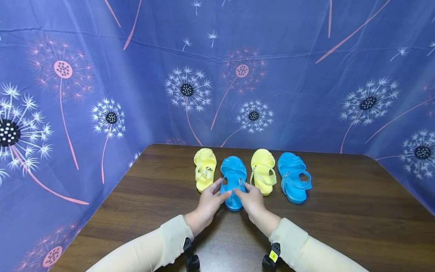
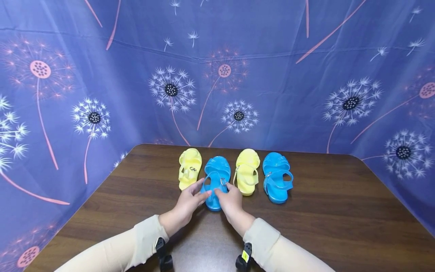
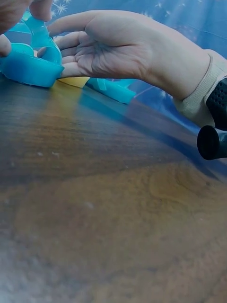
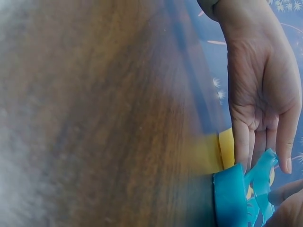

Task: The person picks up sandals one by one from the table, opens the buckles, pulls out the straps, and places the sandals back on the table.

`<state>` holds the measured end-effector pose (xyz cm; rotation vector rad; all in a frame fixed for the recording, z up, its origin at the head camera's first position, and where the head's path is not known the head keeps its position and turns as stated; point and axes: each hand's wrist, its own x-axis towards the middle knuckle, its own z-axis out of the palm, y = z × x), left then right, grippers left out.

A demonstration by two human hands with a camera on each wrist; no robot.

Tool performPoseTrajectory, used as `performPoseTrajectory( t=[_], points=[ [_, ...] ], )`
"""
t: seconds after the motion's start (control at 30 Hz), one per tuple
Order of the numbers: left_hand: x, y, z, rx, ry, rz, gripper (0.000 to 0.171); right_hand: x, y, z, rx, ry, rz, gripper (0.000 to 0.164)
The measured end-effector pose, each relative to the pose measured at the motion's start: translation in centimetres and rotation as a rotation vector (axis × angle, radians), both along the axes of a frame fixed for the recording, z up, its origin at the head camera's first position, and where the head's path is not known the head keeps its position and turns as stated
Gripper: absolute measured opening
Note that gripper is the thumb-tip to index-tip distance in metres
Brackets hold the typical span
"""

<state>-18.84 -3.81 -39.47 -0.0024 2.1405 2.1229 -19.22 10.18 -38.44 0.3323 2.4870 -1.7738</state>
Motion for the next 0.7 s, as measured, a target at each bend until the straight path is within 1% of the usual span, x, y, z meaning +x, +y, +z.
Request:
performPoseTrajectory(
  t=[0.2, 0.53, 0.7],
  points=[
    [0.5, 0.0, -0.1, -0.011, 0.009, 0.006, 0.066, 0.5, 0.1, 0.0, -0.002, -0.005, 0.007, 0.062],
    [1.3, -0.2, 0.0, -0.005, 0.017, -0.005, 0.065, 1.3, 0.3, -0.5, -0.076, 0.036, 0.007, 0.061],
    [1.8, -0.2, 0.1, -0.01, 0.006, -0.005, 0.064, 1.7, 0.3, -0.5, -0.097, 0.035, 0.011, 0.06]
  ],
)
